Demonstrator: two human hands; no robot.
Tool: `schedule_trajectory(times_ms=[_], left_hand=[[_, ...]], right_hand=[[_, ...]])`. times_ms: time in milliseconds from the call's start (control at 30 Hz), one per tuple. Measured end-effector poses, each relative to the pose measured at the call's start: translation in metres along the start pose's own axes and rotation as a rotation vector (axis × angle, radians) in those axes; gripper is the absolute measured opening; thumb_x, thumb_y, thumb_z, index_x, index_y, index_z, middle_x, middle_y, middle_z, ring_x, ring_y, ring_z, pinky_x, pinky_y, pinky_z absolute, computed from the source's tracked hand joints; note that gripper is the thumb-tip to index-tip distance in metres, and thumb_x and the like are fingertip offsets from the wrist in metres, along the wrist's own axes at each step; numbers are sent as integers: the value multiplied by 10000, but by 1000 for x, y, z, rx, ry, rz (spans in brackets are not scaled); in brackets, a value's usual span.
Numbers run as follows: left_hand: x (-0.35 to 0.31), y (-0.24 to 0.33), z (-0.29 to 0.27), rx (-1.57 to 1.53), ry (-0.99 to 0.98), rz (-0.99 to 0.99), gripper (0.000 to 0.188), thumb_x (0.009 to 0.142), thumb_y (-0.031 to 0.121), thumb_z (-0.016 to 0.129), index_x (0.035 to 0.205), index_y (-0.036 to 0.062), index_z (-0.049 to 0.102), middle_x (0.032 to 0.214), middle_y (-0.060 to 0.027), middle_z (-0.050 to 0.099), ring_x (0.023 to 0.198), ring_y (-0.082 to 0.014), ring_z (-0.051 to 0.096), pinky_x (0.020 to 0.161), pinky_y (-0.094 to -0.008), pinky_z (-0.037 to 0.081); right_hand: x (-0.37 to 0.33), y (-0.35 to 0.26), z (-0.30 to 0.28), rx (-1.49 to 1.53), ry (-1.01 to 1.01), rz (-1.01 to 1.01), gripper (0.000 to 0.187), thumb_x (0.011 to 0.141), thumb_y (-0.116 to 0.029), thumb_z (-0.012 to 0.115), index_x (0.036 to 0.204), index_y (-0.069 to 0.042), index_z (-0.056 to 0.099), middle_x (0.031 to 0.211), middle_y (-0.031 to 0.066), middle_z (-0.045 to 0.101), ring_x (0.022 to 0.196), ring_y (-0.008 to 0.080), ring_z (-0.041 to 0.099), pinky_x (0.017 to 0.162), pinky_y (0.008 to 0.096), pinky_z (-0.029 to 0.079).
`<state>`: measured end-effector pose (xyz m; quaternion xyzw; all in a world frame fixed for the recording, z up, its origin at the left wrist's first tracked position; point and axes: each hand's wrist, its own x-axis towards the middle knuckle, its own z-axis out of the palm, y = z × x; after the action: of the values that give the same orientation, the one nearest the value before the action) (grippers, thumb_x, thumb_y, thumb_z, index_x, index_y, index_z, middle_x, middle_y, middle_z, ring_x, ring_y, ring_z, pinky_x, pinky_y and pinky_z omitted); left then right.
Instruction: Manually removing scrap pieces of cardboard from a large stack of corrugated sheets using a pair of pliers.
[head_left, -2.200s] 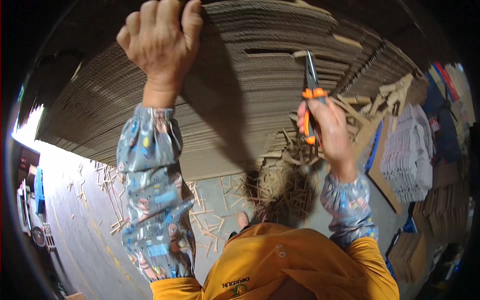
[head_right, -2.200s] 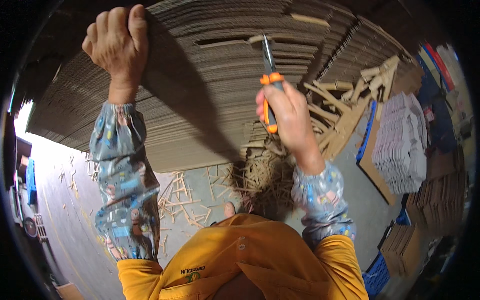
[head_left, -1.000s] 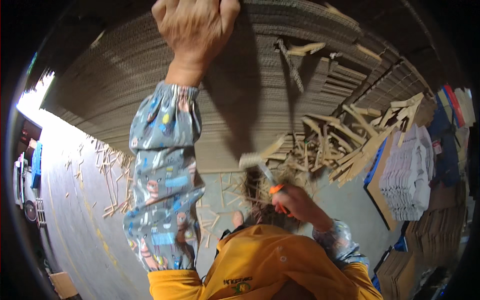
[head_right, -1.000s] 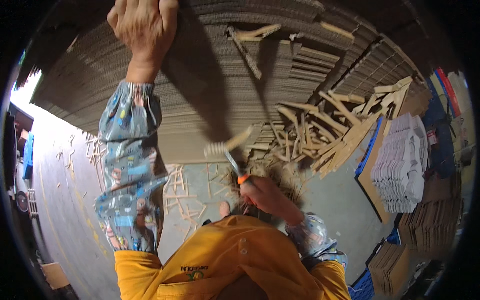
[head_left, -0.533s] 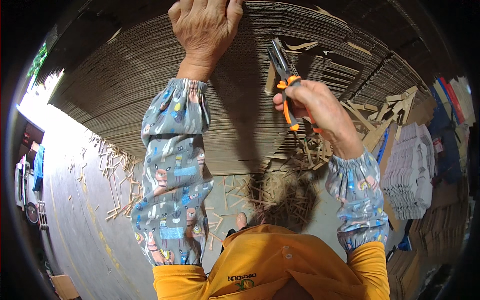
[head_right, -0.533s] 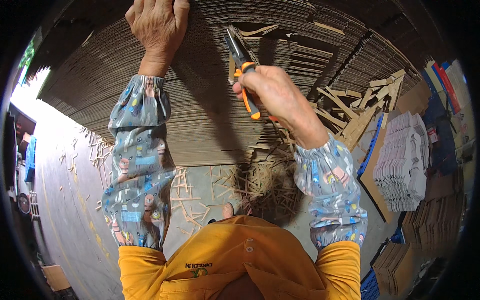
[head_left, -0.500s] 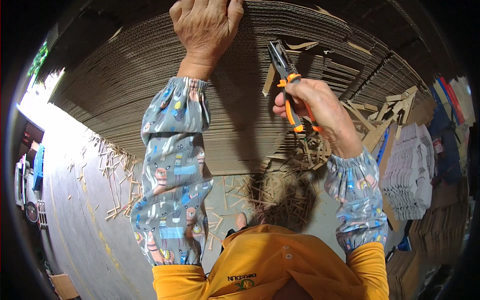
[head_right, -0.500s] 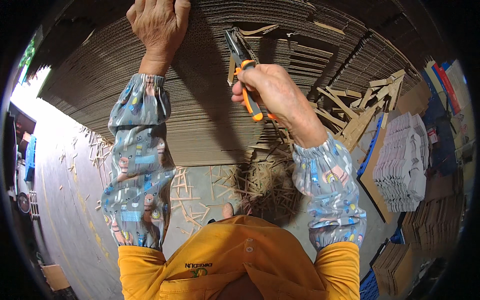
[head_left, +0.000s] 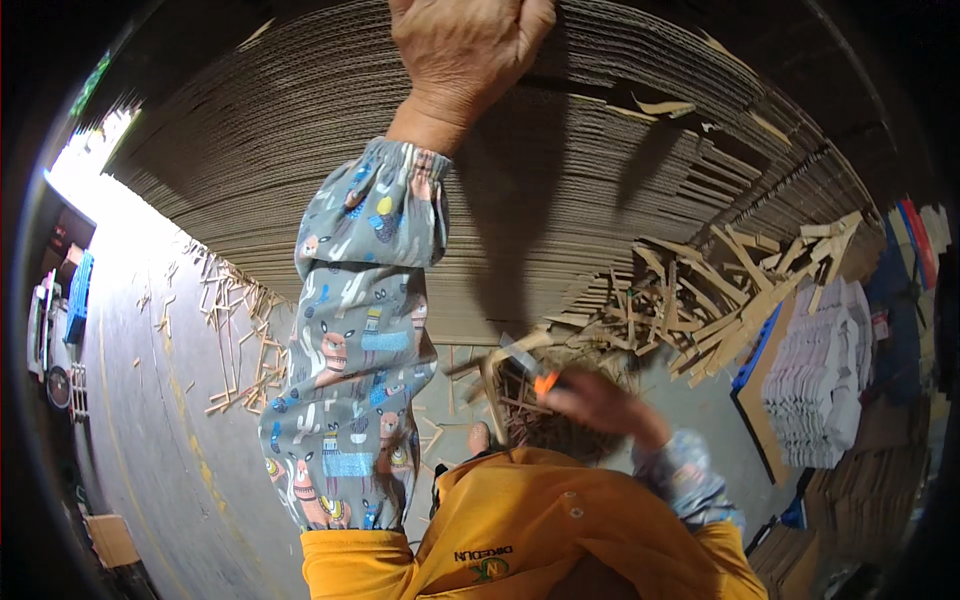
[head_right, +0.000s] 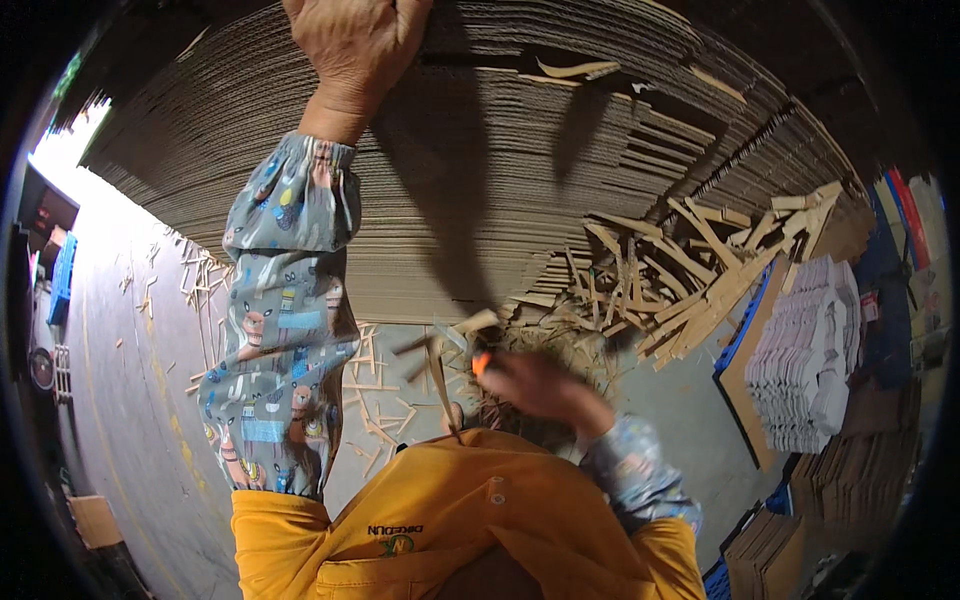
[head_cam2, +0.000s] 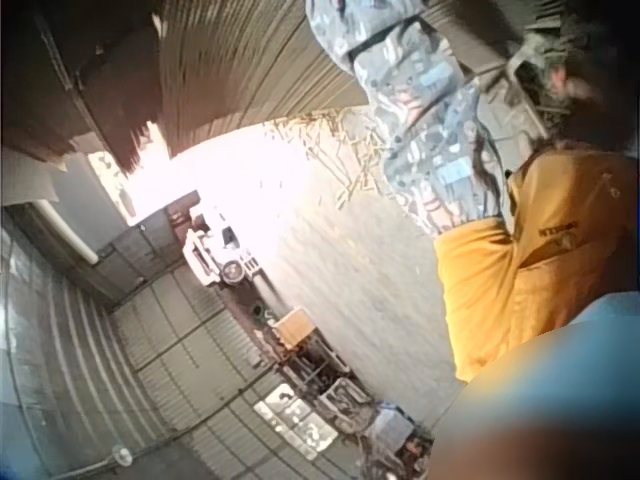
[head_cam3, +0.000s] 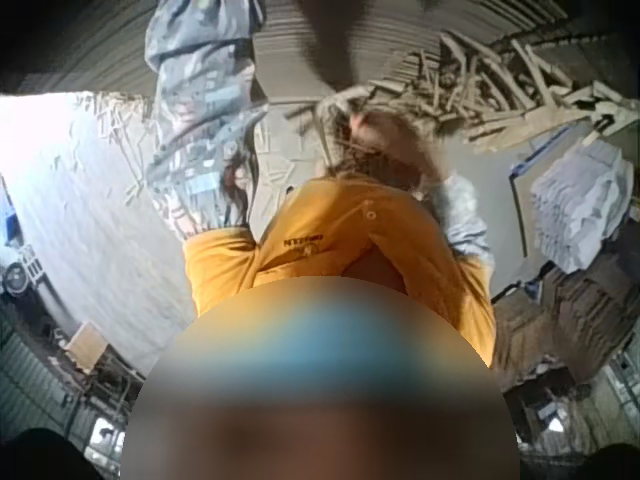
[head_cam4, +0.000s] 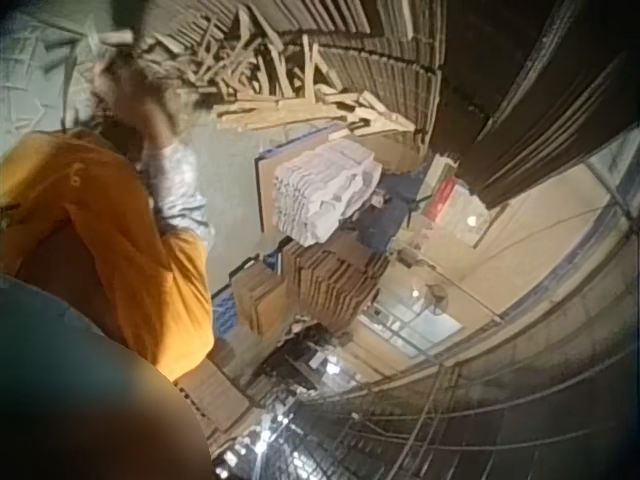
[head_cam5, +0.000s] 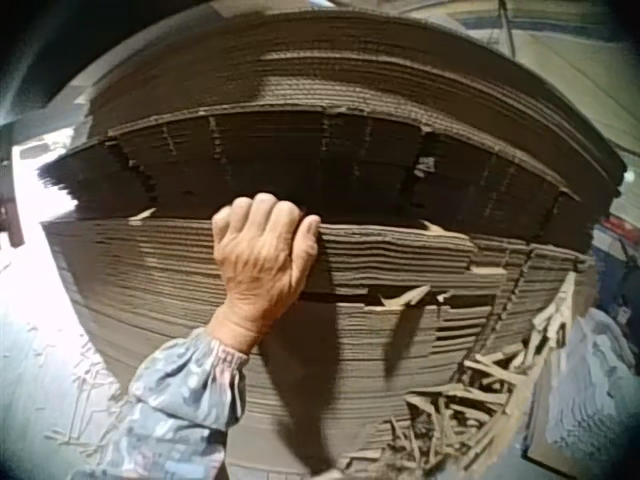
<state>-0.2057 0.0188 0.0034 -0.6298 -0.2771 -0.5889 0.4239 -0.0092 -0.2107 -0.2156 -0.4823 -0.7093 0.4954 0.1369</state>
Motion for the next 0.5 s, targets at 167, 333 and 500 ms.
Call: schedule_trajectory(times_ms=[167,333,500], left_hand=[[3,-8,-10,43,-33,0,171,873,228,568,776,98,514,759,-75,459,752,-260,468,739,-374,353],[-3,6,10,-46,-1,-36,168,871,226,571,773,99,520,752,-75,461,754,-259,472,736,-377,356],[-4,-9,-2,-15,-42,-27,166,866,221,575,761,102,526,740,-66,462,734,-254,473,719,-371,355]], right_hand=[[21,-120,-98,435,496,-151,258,888,-197,535,1015,14,612,766,-22,566,622,61,490,560,221,403],[44,-132,-146,237,614,-182,273,868,-222,499,861,35,590,662,31,554,550,95,499,499,263,412],[51,-135,-102,249,558,-229,255,921,-240,466,824,-23,559,674,38,570,596,120,548,568,251,449]])
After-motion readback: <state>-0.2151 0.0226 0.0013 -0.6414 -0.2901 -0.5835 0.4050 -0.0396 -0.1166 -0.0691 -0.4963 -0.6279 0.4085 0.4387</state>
